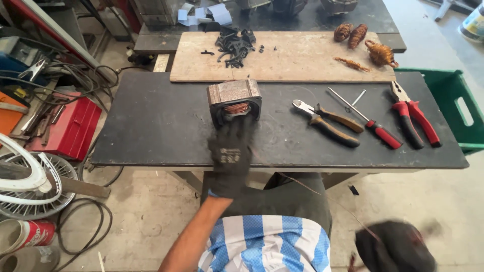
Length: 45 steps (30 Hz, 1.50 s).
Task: Repairing an electric motor component by twisting and inspecting copper wires
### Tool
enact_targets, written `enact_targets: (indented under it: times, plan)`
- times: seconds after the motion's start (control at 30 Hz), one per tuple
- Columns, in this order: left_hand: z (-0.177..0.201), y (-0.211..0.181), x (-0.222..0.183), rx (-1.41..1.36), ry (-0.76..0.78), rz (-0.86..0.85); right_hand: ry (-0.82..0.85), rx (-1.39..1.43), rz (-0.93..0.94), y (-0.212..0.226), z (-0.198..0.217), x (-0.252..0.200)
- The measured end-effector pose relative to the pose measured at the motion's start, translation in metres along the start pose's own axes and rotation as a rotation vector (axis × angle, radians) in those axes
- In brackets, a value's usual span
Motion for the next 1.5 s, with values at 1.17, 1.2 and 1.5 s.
enact_targets:
  times: [1.17,1.2,1.5]
  plan:
    - [0.064,0.011,0.011,-0.613,-0.014,0.127,0.083,0.446,-0.542,-0.102,-0.010,0.023]
    - [0.062,0.009,0.009,-0.432,-0.142,0.089,0.119,0.472,-0.525,-0.099,-0.017,0.024]
    - [0.022,0.044,0.030,-0.240,-0.192,0.343,0.393,0.500,-0.494,-0.092,-0.074,0.024]
Point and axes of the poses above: each hand's wrist, its own x-axis towards the middle knuckle, its own z-axis out of the back of the hand, y = z × x, the point moved 10 cm from there along x, towards the middle knuckle
